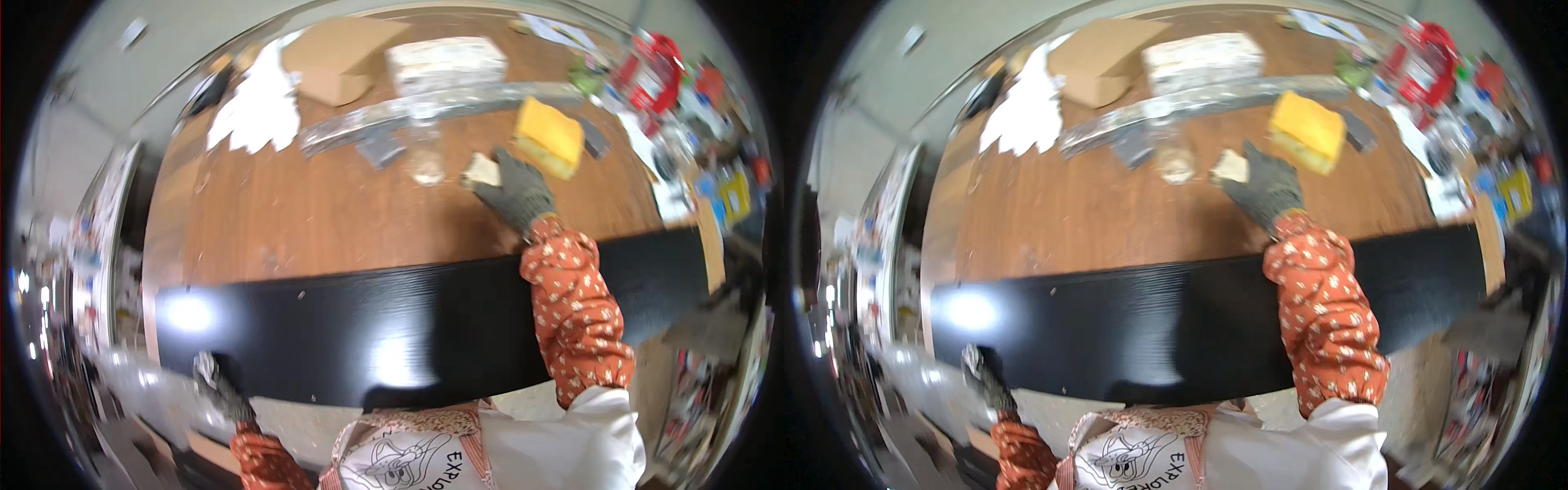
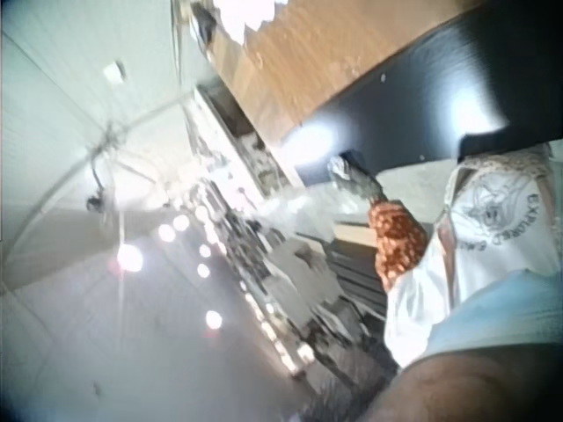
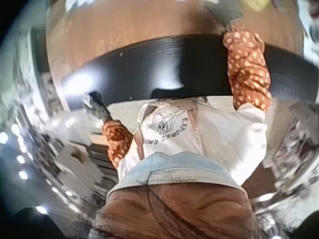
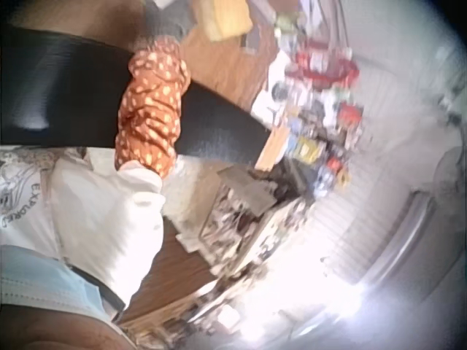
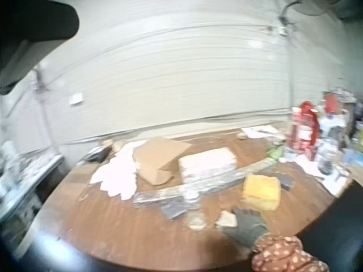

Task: Polishing and cleaning black wooden furniture panels using a cloth, sponge, and liquid solution.

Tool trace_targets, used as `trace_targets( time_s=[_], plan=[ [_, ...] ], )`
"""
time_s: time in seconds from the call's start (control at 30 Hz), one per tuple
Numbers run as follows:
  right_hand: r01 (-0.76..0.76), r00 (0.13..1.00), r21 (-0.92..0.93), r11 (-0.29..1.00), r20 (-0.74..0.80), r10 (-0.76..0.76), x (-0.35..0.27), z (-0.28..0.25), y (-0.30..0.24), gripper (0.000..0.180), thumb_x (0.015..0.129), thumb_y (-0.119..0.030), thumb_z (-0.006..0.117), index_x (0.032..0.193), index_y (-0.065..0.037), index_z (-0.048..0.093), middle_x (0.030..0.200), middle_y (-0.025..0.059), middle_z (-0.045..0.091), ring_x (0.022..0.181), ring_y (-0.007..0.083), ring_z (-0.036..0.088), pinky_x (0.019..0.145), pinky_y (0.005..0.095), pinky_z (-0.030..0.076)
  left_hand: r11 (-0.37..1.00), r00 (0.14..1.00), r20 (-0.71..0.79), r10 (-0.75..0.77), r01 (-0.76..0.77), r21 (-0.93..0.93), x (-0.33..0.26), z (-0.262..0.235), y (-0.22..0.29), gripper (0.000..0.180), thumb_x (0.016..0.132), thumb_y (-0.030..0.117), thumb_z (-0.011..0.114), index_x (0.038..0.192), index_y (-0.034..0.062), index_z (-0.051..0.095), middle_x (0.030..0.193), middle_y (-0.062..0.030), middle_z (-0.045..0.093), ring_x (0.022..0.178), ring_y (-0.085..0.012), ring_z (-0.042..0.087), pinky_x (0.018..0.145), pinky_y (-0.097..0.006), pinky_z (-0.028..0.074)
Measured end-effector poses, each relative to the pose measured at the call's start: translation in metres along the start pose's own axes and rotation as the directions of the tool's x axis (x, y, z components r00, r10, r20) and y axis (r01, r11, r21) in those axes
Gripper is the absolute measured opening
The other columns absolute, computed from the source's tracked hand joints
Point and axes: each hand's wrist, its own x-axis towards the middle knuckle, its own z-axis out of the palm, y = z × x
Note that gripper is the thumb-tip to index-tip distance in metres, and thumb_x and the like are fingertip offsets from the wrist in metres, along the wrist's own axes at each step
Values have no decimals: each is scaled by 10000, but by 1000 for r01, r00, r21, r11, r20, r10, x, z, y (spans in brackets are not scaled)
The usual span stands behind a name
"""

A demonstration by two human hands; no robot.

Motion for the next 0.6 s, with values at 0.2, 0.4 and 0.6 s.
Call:
trace_targets(
  time_s=[0.2,0.4,0.6],
  plan=[
    [-39,995,448,893,-69,78,-23,-2,10,591,736,-208,775,1237,-23,521,1182,136,585,1085,249,565,963,358,440,840,945,-9,328,-288,459,-21,33,26,380,883,214,610,1217,46,539,1154,-128,592,1093,-276,545,1004,-393,373],
    [41,996,580,814,-89,13,-46,-9,-20,658,782,-105,716,1363,-26,418,1306,122,513,1177,217,509,972,326,437,738,866,277,417,-500,453,-55,34,87,451,822,214,630,1230,53,524,1213,-149,552,1146,-366,495,1074,-526,232],
    [309,932,782,541,-136,-337,-91,35,-180,617,828,-138,680,1372,-20,413,1349,119,480,1225,228,476,1026,343,389,638,767,525,370,-620,457,-51,11,77,626,679,217,711,1257,93,503,1289,-131,493,1194,-361,447,1042,-613,243]
  ],
)
